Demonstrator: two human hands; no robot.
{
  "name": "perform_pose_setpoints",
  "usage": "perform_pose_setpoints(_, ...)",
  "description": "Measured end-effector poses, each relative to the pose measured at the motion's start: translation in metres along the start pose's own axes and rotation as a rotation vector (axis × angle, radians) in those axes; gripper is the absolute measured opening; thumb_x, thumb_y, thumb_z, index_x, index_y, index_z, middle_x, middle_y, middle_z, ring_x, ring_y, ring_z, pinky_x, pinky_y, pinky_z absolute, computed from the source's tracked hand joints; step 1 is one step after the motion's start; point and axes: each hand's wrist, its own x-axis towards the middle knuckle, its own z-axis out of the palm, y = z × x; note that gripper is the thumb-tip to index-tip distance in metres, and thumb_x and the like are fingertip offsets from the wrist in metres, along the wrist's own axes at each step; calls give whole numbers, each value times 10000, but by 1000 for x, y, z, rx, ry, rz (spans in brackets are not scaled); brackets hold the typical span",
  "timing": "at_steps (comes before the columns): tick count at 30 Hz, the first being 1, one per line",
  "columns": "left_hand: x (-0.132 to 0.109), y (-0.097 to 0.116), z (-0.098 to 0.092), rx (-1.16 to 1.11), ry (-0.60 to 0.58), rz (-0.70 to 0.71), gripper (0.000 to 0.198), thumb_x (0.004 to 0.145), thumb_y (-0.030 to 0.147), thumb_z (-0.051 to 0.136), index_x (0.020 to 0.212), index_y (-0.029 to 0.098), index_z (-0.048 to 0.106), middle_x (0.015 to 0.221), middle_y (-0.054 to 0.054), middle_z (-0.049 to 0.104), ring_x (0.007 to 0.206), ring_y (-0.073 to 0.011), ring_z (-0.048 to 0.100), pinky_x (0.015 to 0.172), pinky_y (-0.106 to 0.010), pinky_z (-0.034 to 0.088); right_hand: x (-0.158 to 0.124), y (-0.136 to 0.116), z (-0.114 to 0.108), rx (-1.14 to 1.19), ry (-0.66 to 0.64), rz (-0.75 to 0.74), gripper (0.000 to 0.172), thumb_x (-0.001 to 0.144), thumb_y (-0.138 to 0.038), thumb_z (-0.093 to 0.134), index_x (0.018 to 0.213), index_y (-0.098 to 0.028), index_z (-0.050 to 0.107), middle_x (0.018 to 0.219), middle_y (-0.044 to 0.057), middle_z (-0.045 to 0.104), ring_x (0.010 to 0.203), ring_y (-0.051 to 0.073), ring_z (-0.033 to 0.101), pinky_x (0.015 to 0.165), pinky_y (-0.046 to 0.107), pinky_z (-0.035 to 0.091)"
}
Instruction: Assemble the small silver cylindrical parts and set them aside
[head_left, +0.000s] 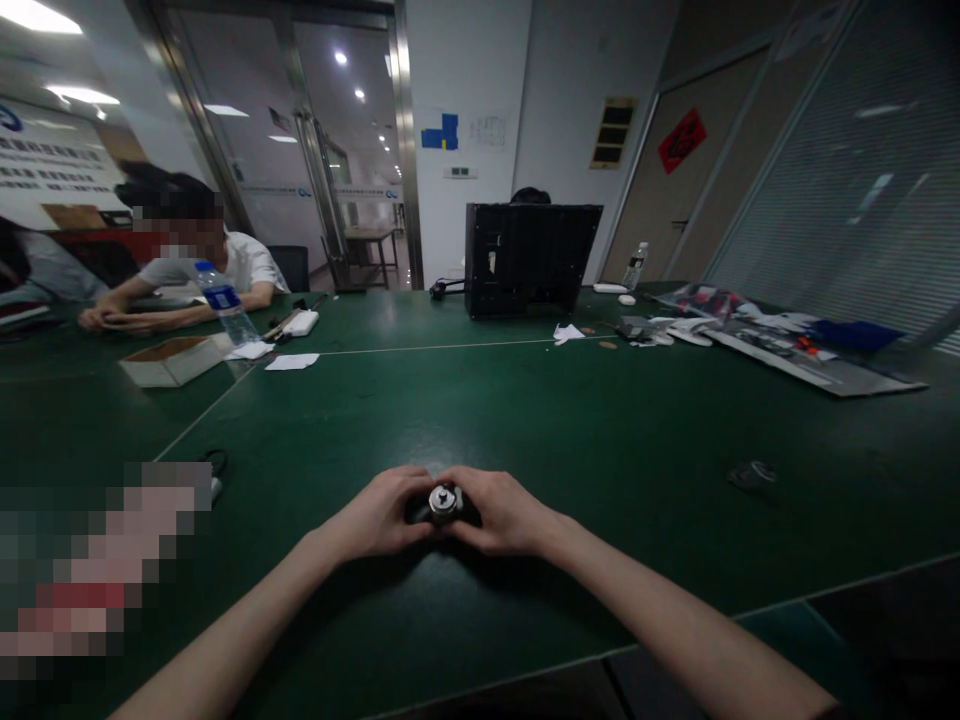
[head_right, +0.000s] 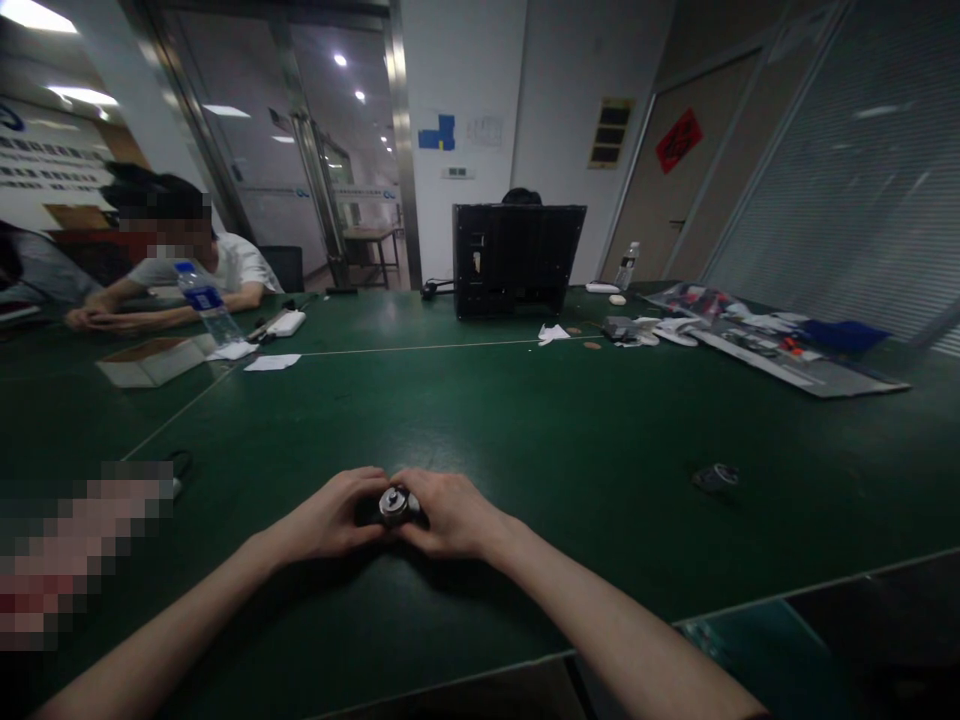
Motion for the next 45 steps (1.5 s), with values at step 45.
perform_pose_setpoints(45, -4, 6, -8, 18, -14, -1, 282, 798, 356, 622, 1010, 171, 617, 959, -62, 573, 844, -210, 546, 738, -290, 436, 4, -7, -7, 0, -86, 94, 509, 818, -433, 601, 1242, -202, 440, 1125, 83, 608, 943, 214, 597, 805, 323, 446)
